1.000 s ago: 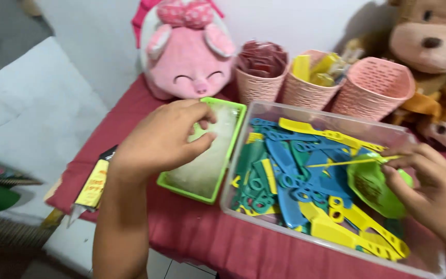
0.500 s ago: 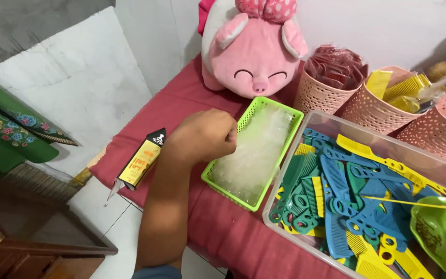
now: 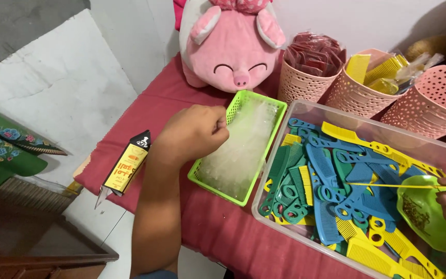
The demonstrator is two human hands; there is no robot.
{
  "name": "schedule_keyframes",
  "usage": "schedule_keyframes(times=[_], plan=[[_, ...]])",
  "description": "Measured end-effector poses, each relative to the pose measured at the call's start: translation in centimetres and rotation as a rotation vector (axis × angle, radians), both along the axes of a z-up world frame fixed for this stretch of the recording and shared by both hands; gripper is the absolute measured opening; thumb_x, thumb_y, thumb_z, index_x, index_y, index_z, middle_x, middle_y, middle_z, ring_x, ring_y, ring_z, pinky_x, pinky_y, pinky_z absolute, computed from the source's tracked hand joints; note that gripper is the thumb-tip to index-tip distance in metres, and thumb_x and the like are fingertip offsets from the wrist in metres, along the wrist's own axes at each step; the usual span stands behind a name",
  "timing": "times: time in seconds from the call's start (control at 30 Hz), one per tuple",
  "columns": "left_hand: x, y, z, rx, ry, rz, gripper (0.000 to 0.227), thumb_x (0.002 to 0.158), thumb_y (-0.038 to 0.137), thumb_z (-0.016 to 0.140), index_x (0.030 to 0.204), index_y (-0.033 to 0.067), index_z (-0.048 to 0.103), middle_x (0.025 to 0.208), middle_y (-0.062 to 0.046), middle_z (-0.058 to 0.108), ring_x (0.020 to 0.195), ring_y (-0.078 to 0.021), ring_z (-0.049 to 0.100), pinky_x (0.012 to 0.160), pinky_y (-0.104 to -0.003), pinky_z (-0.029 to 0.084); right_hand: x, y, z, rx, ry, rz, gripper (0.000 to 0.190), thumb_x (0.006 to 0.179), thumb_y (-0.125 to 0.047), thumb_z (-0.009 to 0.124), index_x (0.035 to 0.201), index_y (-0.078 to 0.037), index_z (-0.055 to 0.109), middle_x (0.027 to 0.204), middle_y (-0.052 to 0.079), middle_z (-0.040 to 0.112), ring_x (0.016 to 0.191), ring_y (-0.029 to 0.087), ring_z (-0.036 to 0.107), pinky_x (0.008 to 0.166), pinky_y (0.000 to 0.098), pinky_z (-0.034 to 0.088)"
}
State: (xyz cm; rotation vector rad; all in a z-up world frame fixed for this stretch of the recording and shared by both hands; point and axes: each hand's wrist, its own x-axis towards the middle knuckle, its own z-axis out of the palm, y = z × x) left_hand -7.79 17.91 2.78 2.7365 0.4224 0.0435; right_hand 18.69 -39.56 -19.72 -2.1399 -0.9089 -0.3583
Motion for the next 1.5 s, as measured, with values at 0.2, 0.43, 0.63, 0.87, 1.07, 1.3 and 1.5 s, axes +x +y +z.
schedule_keyframes(times=[0.2, 0.43, 0.63, 0.87, 1.07, 1.3, 1.5], plan=[[-0.5, -0.4, 1.1, -0.012, -0.046, 0.074, 0.014, 0.08, 0.031, 0.051, 0.08, 0.0178, 0.054, 0.074, 0.0, 0.067, 0.071, -0.0298, 0.057, 0.062, -0.048, 0.038, 4.2, -3.2, -5.5, 0.05, 0.123, -0.105, 0.024, 0.114, -0.015, 0.059, 0.105, 0.007, 0.06, 0.145, 0.02, 0.059, 0.133, 0.03, 0.058, 0.111, 0.0422, 0.047], [-1.2, 0.2, 1.3, -0.005, -0.164, 0.013, 0.014, 0.078, 0.02, 0.06, 0.091, 0.0208, 0.058, 0.083, 0.004, 0.073, 0.078, -0.0276, 0.064, 0.061, -0.048, 0.041, 4.4, -4.2, -6.2, 0.056, 0.063, -0.032, 0.025, 0.121, -0.014, 0.052, 0.11, 0.007, 0.059, 0.146, 0.021, 0.057, 0.137, 0.029, 0.056, 0.121, 0.0396, 0.044], [-0.7, -0.1, 1.4, -0.051, -0.478, -0.104, 0.011, 0.083, 0.018, 0.062, 0.094, 0.0178, 0.065, 0.095, 0.004, 0.073, 0.083, -0.0227, 0.066, 0.067, -0.041, 0.046, -6.3, 5.4, 7.9, -0.034, 0.068, -0.129, 0.026, 0.113, -0.012, 0.059, 0.097, 0.008, 0.064, 0.131, 0.019, 0.064, 0.127, 0.031, 0.06, 0.121, 0.043, 0.043], [-0.3, -5.8, 3.8, -0.033, -0.911, -0.433, 0.014, 0.088, 0.001, 0.063, 0.1, 0.0053, 0.069, 0.089, -0.006, 0.058, 0.08, -0.022, 0.058, 0.076, -0.037, 0.045, -10.8, 9.8, 14.9, -0.013, -0.143, -0.012, 0.004, 0.101, -0.002, 0.07, 0.097, -0.001, 0.068, 0.109, 0.015, 0.068, 0.104, 0.025, 0.064, 0.101, 0.0355, 0.048], [1.2, -10.8, 5.3, -0.001, -0.869, -0.636, 0.016, 0.096, -0.001, 0.068, 0.11, 0.0011, 0.059, 0.099, -0.012, 0.06, 0.09, -0.0278, 0.06, 0.081, -0.04, 0.046, -12.0, 11.7, 17.4, 0.01, -0.208, 0.071, 0.006, 0.097, -0.002, 0.069, 0.092, 0.0, 0.067, 0.105, 0.014, 0.07, 0.099, 0.025, 0.067, 0.097, 0.0351, 0.05], [5.0, -16.5, 3.9, -0.009, -0.816, -0.817, 0.013, 0.082, -0.001, 0.063, 0.094, 0.0022, 0.056, 0.092, -0.013, 0.058, 0.093, -0.034, 0.052, 0.083, -0.044, 0.041, -11.8, 12.2, 17.6, 0.013, -0.199, 0.15, 0.003, 0.094, -0.003, 0.061, 0.091, -0.003, 0.059, 0.1, 0.013, 0.062, 0.093, 0.027, 0.062, 0.087, 0.036, 0.047], [5.8, -19.8, 2.6, 0.094, -0.789, -0.878, 0.007, 0.086, 0.002, 0.068, 0.091, 0.0042, 0.064, 0.092, -0.01, 0.056, 0.09, -0.0313, 0.053, 0.083, -0.043, 0.043, -11.5, 12.8, 17.3, 0.034, -0.145, 0.239, 0.005, 0.091, -0.004, 0.053, 0.088, -0.007, 0.051, 0.096, 0.011, 0.06, 0.089, 0.027, 0.058, 0.085, 0.0383, 0.045]])
